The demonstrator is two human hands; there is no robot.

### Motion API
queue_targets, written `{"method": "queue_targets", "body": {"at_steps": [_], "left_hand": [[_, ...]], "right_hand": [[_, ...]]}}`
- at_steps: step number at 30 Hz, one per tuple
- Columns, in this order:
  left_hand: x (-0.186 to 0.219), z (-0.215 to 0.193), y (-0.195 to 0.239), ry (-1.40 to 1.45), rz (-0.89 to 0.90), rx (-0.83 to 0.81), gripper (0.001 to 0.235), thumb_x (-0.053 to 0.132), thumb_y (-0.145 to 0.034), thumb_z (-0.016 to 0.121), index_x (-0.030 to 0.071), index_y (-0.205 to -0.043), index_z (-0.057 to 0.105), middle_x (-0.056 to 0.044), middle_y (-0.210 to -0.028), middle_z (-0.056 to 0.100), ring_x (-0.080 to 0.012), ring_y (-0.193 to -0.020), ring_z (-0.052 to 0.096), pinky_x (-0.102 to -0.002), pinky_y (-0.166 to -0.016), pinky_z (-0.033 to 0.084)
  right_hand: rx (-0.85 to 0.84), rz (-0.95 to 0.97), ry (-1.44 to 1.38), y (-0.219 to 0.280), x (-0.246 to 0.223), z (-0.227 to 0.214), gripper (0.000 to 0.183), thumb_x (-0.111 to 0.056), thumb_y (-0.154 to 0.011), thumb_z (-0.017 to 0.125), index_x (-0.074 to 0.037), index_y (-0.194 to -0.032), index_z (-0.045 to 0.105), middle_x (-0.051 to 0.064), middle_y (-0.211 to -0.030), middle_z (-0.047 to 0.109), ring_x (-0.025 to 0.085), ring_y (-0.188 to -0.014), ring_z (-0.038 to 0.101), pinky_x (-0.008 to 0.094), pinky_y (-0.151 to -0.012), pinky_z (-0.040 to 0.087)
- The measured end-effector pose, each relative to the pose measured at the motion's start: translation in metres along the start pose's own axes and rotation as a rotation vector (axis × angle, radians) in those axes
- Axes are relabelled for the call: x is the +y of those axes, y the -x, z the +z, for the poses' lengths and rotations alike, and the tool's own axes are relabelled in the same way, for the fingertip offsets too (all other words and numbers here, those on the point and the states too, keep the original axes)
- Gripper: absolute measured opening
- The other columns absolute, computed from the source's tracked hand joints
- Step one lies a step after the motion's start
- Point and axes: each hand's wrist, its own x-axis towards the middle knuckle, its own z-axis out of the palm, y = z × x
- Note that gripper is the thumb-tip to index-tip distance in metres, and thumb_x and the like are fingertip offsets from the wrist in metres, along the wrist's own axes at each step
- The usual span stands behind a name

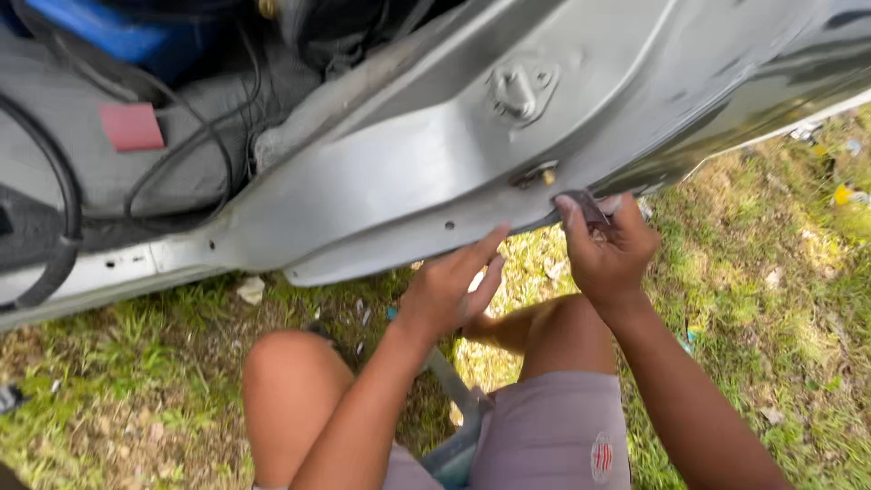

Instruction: The person sands the interior and exterior surfaces of a car door frame and panel using a small piece of sandpaper held in their hands, wiping the surface with their hand between sanding strokes.

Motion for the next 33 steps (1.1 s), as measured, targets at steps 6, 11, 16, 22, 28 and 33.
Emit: {"method": "queue_targets", "body": {"at_steps": [6,11,16,22,28,33], "left_hand": [[0.005,-0.001,0.001,0.018,-0.068,0.012,0.037,0.008,-0.093,0.068,0.008,-0.13,0.07,-0.007,-0.083,0.076,-0.0218,-0.07,0.074,-0.035,-0.061,0.062],[0.005,0.001,0.001,-0.006,-0.081,0.025,0.036,0.011,-0.094,0.067,0.012,-0.13,0.07,-0.004,-0.081,0.075,-0.0206,-0.067,0.073,-0.034,-0.06,0.061],[0.009,-0.004,0.0,-0.02,-0.103,0.006,0.033,0.011,-0.097,0.064,0.012,-0.13,0.068,-0.007,-0.078,0.073,-0.0254,-0.064,0.071,-0.038,-0.056,0.059],[0.005,-0.004,0.01,-0.075,-0.08,-0.129,0.05,0.006,-0.103,0.07,0.01,-0.15,0.052,0.004,-0.079,0.061,-0.0135,-0.061,0.051,-0.038,-0.055,0.048],[0.011,-0.01,-0.001,0.091,-0.155,-0.068,0.041,0.005,-0.098,0.062,0.011,-0.14,0.064,-0.013,-0.07,0.072,-0.0212,-0.051,0.065,-0.032,-0.049,0.057],[0.011,-0.013,-0.007,0.086,-0.146,-0.078,0.039,0.006,-0.098,0.063,0.009,-0.137,0.065,-0.015,-0.07,0.072,-0.0246,-0.049,0.065,-0.035,-0.046,0.055]], "right_hand": [[-0.148,0.018,-0.066,-0.006,0.016,-0.016,0.021,0.008,-0.097,0.083,0.01,-0.087,0.065,0.019,-0.064,0.064,0.021,-0.054,0.062,0.034,-0.053,0.049],[-0.148,-0.034,-0.003,0.004,0.013,-0.008,0.032,0.007,-0.095,0.087,0.007,-0.079,0.059,0.021,-0.061,0.062,0.029,-0.056,0.067,0.034,-0.051,0.047],[-0.129,-0.064,0.025,0.011,0.014,-0.006,0.037,0.008,-0.095,0.088,0.004,-0.073,0.059,0.015,-0.059,0.064,0.026,-0.053,0.066,0.033,-0.056,0.051],[-0.155,-0.256,0.345,0.013,0.029,-0.021,0.037,-0.005,-0.1,0.094,-0.003,-0.083,0.062,0.011,-0.073,0.059,0.021,-0.061,0.053,0.037,-0.059,0.041],[-0.152,-0.142,0.026,0.004,0.017,-0.013,0.03,0.012,-0.1,0.087,0.008,-0.08,0.066,0.019,-0.064,0.063,0.033,-0.055,0.062,0.039,-0.062,0.05],[-0.181,-0.106,-0.026,-0.013,0.019,-0.013,0.032,0.008,-0.1,0.088,0.009,-0.08,0.064,0.019,-0.063,0.06,0.029,-0.056,0.061,0.036,-0.061,0.047]]}}
